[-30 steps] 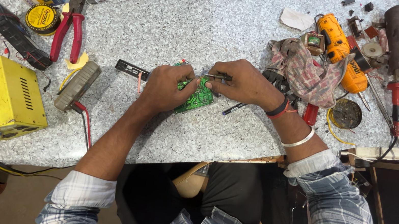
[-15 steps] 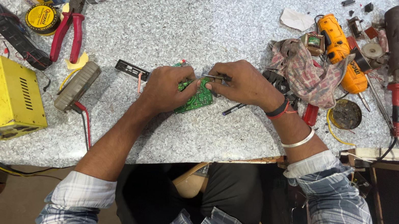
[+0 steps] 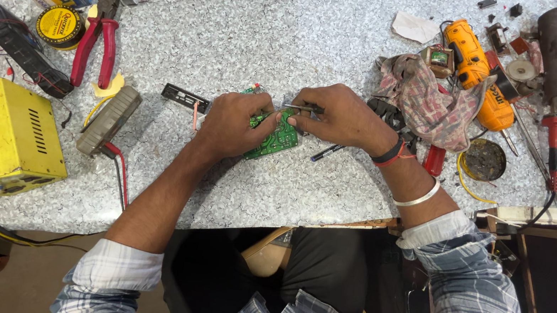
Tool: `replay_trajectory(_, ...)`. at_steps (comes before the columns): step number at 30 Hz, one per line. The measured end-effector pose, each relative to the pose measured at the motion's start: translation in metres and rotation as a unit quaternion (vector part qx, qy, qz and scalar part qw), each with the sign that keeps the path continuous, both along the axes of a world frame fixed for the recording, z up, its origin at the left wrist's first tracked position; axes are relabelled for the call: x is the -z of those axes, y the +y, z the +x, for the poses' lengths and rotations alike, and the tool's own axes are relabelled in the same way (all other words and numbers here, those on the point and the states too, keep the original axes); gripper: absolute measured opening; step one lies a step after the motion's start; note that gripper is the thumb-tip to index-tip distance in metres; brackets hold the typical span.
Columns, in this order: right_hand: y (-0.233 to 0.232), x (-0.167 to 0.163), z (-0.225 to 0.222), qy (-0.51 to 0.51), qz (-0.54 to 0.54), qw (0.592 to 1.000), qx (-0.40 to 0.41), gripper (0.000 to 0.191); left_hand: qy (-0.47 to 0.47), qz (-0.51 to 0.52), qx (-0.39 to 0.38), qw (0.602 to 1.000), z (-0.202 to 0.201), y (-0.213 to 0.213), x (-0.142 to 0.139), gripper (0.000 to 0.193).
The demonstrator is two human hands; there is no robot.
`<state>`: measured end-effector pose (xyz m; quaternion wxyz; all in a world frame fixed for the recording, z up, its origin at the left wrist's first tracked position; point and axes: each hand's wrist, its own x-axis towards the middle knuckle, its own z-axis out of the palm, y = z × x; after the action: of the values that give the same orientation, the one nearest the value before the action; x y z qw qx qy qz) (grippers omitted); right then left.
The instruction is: The person uses a screwdriver to scrape and clean the surface of a green circuit board, repeatedly flipping it to access both sides. The person holds the board with one hand and works with the screwdriver in the other, focusing on different areas of the board throughout the clip.
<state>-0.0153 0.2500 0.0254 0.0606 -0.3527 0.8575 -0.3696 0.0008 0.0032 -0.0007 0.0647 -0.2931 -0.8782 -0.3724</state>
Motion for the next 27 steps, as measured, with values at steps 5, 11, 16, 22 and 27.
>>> replay_trajectory(5,0.0004,0.001,-0.0006,-0.004,-0.003,1.0,-0.004,0.032,-0.004,0.001,0.005,1.0,-0.0005,0.0001,0.0008,0.024)
replay_trajectory(11,0.0006,0.0008,0.0001,-0.004,-0.001,1.0,-0.002,0.031,-0.006,0.005,0.006,1.0,-0.0005,0.0007,0.0019,0.025)
replay_trajectory(16,-0.0001,0.0009,-0.0004,-0.001,-0.005,1.0,-0.006,0.031,-0.026,-0.005,0.002,1.0,-0.0016,0.0006,0.0022,0.026)
replay_trajectory(22,0.0001,-0.0002,0.0,-0.001,0.001,1.0,-0.002,0.031,-0.019,-0.002,0.004,1.0,-0.0013,0.0008,0.0018,0.026)
replay_trajectory(27,0.0001,0.0,-0.0001,0.006,0.002,1.0,-0.002,0.031,-0.011,-0.003,0.006,1.0,-0.0012,0.0007,0.0014,0.026)
